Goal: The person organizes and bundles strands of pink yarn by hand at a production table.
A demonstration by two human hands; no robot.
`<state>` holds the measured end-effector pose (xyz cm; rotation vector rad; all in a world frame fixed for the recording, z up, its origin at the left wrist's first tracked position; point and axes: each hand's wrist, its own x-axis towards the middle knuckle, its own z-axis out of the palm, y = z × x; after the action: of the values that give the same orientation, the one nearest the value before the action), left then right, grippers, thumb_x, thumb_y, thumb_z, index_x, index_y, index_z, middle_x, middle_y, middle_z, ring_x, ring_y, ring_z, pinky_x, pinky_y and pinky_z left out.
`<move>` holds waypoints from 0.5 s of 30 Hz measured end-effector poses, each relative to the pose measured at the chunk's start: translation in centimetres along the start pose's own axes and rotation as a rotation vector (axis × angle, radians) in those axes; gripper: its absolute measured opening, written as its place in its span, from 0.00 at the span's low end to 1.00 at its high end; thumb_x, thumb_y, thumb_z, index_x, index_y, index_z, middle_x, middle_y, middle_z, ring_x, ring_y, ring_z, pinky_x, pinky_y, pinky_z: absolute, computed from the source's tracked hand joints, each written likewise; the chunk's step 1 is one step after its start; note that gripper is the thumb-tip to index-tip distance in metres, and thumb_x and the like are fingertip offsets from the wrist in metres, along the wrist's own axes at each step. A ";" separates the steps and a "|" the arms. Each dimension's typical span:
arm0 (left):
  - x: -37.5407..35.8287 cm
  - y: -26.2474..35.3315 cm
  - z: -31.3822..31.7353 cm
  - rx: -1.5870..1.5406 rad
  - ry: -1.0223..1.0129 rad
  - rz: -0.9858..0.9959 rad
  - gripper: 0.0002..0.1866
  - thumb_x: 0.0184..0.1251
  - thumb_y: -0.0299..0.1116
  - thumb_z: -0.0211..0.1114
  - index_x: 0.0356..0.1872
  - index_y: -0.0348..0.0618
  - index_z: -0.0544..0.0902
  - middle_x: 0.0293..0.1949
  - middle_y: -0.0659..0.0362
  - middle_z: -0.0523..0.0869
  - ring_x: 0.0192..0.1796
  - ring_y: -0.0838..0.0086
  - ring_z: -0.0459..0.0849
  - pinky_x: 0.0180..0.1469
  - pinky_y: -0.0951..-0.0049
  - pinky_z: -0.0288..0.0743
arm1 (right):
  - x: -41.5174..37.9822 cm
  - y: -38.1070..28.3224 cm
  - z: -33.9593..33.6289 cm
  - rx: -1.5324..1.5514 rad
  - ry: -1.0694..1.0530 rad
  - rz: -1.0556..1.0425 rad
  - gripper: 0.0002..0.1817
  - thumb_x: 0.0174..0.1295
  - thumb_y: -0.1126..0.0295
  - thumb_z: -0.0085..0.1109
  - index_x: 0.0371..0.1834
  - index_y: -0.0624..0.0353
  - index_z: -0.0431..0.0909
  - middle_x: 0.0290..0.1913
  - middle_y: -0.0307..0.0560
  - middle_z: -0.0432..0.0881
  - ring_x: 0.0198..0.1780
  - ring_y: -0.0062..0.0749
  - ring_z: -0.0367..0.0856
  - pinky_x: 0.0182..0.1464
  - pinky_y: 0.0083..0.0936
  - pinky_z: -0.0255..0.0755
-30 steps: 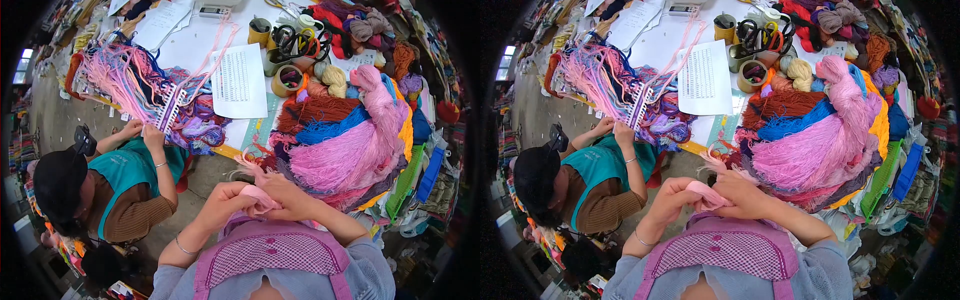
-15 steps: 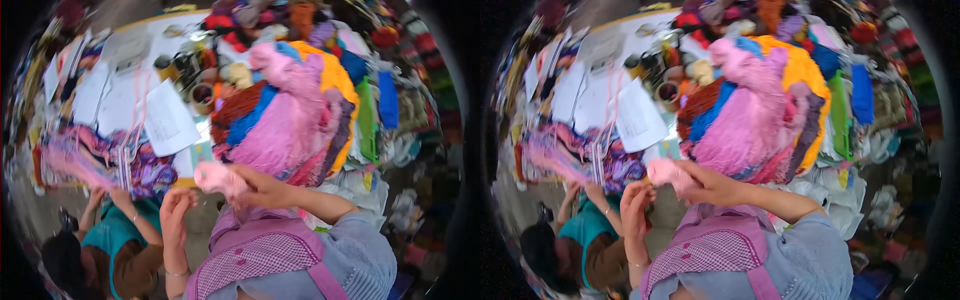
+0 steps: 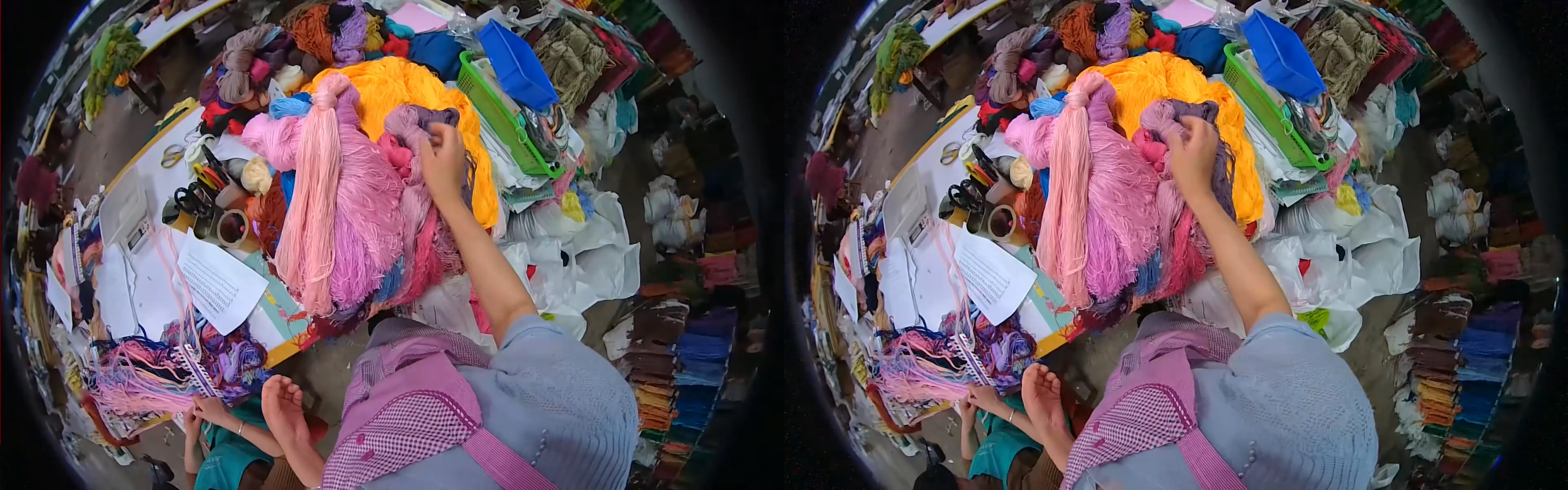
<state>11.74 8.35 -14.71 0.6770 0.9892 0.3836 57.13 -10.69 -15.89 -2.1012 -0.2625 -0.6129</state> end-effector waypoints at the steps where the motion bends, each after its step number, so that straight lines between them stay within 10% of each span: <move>1: 0.1 -0.2 -0.5 -0.026 0.035 -0.008 0.08 0.69 0.32 0.58 0.44 0.40 0.77 0.36 0.59 0.82 0.35 0.76 0.81 0.37 0.79 0.76 | -0.3 2.1 -0.4 -0.061 -0.100 0.050 0.20 0.55 0.61 0.63 0.46 0.63 0.75 0.43 0.59 0.78 0.48 0.51 0.76 0.51 0.40 0.69; 5: 0.0 -1.1 -0.5 -0.100 0.063 -0.056 0.09 0.68 0.34 0.60 0.44 0.41 0.78 0.36 0.61 0.82 0.34 0.77 0.79 0.37 0.79 0.75 | 0.3 4.1 -0.6 -0.166 -0.389 0.136 0.26 0.45 0.54 0.68 0.41 0.65 0.79 0.40 0.62 0.82 0.45 0.55 0.81 0.47 0.41 0.74; 8: -0.9 -0.5 1.2 -0.140 0.016 -0.083 0.08 0.68 0.33 0.60 0.42 0.41 0.78 0.35 0.61 0.82 0.34 0.77 0.79 0.37 0.78 0.75 | 0.9 3.1 -2.3 0.084 -0.148 0.209 0.19 0.51 0.60 0.65 0.40 0.65 0.80 0.35 0.51 0.85 0.36 0.37 0.84 0.42 0.28 0.75; 11: -2.4 -0.3 2.2 -0.091 -0.078 0.018 0.07 0.69 0.32 0.58 0.42 0.40 0.79 0.35 0.60 0.82 0.34 0.77 0.79 0.39 0.78 0.75 | 0.2 2.0 -4.4 0.817 -0.079 0.344 0.15 0.63 0.65 0.55 0.48 0.64 0.76 0.38 0.45 0.81 0.38 0.29 0.81 0.41 0.26 0.74; 15: -4.2 0.7 4.7 0.286 -0.159 0.330 0.12 0.71 0.29 0.55 0.49 0.33 0.78 0.41 0.56 0.83 0.40 0.75 0.80 0.46 0.78 0.73 | -4.3 -7.9 -10.0 1.618 -0.598 0.941 0.16 0.69 0.61 0.49 0.47 0.65 0.74 0.38 0.44 0.78 0.39 0.29 0.80 0.40 0.25 0.75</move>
<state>13.65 4.83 -9.81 1.1203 0.7876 0.4729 47.03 -14.20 -7.77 -0.5536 -0.0095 0.6826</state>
